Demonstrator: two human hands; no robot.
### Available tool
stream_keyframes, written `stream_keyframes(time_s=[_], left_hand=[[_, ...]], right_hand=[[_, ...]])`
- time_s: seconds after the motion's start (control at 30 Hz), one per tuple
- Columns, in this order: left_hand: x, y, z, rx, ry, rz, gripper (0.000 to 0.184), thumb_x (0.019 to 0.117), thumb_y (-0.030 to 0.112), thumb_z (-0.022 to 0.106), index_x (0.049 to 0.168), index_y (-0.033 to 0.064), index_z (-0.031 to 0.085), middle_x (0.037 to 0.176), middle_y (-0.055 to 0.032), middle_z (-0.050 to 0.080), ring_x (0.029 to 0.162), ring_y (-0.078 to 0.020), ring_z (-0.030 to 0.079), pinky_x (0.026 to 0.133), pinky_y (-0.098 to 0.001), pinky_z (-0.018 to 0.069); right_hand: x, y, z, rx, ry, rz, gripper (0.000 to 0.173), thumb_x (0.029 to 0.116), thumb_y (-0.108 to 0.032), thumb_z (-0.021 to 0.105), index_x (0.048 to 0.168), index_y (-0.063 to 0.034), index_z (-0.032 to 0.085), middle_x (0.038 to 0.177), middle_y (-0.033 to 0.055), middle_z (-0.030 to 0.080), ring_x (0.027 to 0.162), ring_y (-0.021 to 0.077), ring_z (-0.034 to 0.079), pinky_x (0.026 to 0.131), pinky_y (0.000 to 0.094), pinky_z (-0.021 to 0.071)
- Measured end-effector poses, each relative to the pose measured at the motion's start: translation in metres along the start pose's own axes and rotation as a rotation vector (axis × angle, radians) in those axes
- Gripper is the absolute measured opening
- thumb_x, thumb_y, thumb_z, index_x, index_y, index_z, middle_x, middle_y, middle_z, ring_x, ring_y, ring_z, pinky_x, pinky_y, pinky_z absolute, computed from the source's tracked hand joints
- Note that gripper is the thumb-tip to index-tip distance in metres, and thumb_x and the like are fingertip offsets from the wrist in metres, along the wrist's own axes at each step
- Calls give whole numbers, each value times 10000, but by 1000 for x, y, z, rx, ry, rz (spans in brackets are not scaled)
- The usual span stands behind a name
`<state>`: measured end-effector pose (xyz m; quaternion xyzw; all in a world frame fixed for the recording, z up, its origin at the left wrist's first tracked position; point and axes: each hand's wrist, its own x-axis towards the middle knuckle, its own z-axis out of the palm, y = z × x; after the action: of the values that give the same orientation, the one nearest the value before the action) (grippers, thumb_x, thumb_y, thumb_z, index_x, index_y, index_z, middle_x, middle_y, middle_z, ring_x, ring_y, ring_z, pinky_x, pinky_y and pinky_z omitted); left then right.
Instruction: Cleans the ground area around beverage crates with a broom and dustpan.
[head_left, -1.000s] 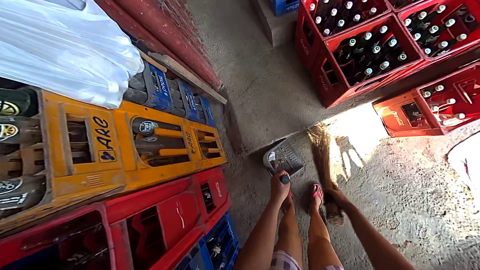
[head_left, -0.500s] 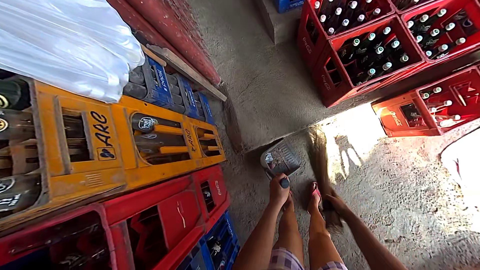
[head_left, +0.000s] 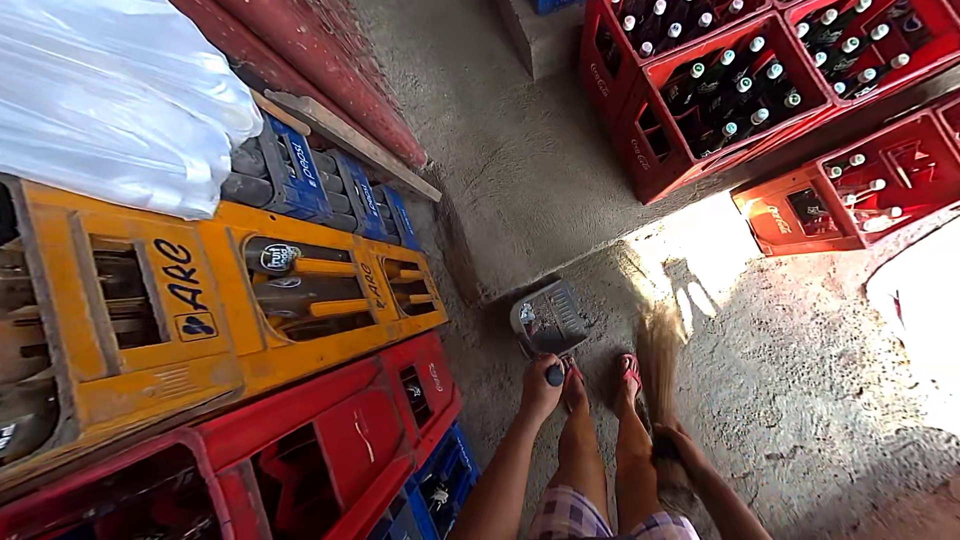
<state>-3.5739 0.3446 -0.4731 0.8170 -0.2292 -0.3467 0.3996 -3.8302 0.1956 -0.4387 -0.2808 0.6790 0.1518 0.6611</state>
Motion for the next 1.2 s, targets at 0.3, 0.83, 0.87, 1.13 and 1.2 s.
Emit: stream_keyframes(time_s=[0.3, 0.83, 0.87, 1.13, 1.2], left_hand=[[-2, -2, -4, -34, -19, -8, 71, 778, -57, 660, 843, -53, 689, 901, -173, 696, 935, -261, 679, 879, -403, 536], [-21, -8, -16, -118, 183, -51, 118, 730, -88, 658, 839, -51, 687, 871, -144, 691, 876, -216, 672, 832, -370, 544], [-21, -11, -16, -122, 206, -62, 128, 722, -93, 659, 841, -52, 686, 868, -143, 692, 869, -212, 672, 826, -367, 543], [-3, -8, 1, -42, 188, -158, 108, 775, -62, 666, 876, -53, 701, 883, -164, 700, 874, -242, 677, 831, -406, 542], [-3, 2, -4, -41, 174, -169, 113, 780, -60, 666, 887, -52, 703, 893, -162, 701, 884, -246, 676, 837, -413, 540]], right_hand=[[-76, -29, -34, -62, -170, 125, 632, 1020, -146, 485, 1590, -207, 220, 892, 93, 636, 673, 189, 653, 603, 374, 575], [-62, -56, -55, -316, -116, -8, 775, 952, -117, 575, 1622, -195, 195, 876, 122, 641, 626, 211, 645, 567, 405, 570], [-48, -65, -52, -323, -69, -53, 777, 965, -117, 570, 1628, -187, 172, 935, 145, 635, 651, 225, 647, 587, 425, 571], [70, -38, 80, -576, -236, -37, 791, 958, -153, 696, 1622, -134, 267, 1453, 269, 527, 1276, 397, 578, 1054, 570, 473], [33, -34, 49, -558, -301, -26, 803, 940, -138, 686, 1622, -156, 264, 1418, 250, 551, 1184, 356, 626, 975, 535, 525]])
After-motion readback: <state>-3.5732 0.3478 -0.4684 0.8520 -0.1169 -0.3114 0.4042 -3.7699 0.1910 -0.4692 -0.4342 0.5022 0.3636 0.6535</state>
